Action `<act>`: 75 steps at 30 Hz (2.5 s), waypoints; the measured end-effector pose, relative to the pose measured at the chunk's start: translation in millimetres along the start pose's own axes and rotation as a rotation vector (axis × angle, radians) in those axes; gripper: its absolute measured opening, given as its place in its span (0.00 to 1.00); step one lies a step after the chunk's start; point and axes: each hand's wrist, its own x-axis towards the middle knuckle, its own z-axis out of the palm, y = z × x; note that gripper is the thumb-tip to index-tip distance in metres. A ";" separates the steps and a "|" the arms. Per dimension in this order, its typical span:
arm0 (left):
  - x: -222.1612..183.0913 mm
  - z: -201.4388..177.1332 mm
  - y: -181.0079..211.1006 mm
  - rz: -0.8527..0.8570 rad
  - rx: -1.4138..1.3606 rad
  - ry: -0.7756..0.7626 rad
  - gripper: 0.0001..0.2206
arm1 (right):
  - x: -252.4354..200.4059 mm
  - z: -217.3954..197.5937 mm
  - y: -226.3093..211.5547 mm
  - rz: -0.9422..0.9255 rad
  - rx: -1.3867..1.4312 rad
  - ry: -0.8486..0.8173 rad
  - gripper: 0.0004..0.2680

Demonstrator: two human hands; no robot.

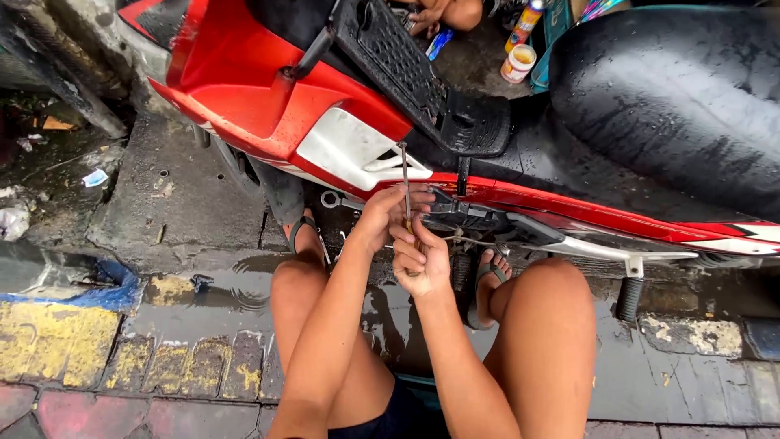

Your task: Using a screwdriver to remove screws from the plastic body panels of a red motorcycle.

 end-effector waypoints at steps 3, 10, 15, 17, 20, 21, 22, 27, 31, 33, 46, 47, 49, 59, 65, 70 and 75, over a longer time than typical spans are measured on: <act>17.1 -20.5 -20.9 0.035 0.005 0.042 0.15 | -11.0 19.6 2.8 -0.053 -0.407 0.245 0.10; 16.0 4.2 -19.8 0.088 0.099 0.143 0.09 | -26.9 59.1 -16.7 -0.108 -1.637 0.666 0.16; 8.5 10.9 -19.4 0.116 0.072 0.186 0.10 | -19.9 48.8 -15.9 -0.060 -1.262 0.544 0.14; 9.6 10.5 -17.8 0.122 0.064 0.203 0.11 | -15.1 37.7 -19.2 -0.037 -1.050 0.484 0.14; 8.3 7.0 -22.6 0.073 0.082 0.181 0.14 | -12.8 11.1 -21.7 0.014 -0.693 0.393 0.14; 9.0 10.2 -20.3 0.084 0.071 0.194 0.14 | -12.2 13.7 -21.5 0.027 -0.650 0.391 0.14; 9.8 13.4 -17.7 0.095 0.061 0.206 0.14 | -11.5 16.5 -21.3 0.040 -0.607 0.389 0.14; 11.9 5.3 -18.2 0.128 0.104 0.238 0.13 | -17.4 35.0 2.4 -0.113 -0.875 0.533 0.15; 15.6 1.8 -24.3 0.133 0.136 0.277 0.10 | -18.5 43.1 14.7 -0.301 -1.070 0.717 0.13; 18.6 -7.1 -26.2 0.109 0.137 0.278 0.11 | -12.7 24.6 12.6 -0.280 -0.943 0.639 0.13; 2.8 -5.1 -7.2 0.046 0.116 0.301 0.12 | 4.2 -30.9 22.7 -0.087 -0.311 0.222 0.15; 1.8 -3.7 -5.7 0.047 0.117 0.300 0.12 | 3.3 -25.5 25.0 -0.087 -0.311 0.220 0.15; 1.9 -0.6 -2.5 0.109 0.136 0.316 0.10 | 2.4 -14.5 28.0 -0.156 -0.507 0.435 0.14; -0.8 1.7 -3.7 0.107 0.163 0.299 0.11 | 1.0 -14.9 17.5 -0.200 -0.549 0.465 0.14; -0.2 1.2 -1.7 0.078 0.154 0.275 0.13 | -1.3 -16.5 14.8 -0.051 -0.298 0.290 0.15; -0.4 3.0 0.5 0.103 0.184 0.236 0.14 | -1.2 -6.1 12.2 -0.009 -0.432 0.366 0.14; -0.5 7.9 3.6 0.089 0.225 0.211 0.15 | -9.8 9.9 8.2 -0.080 -0.633 0.496 0.12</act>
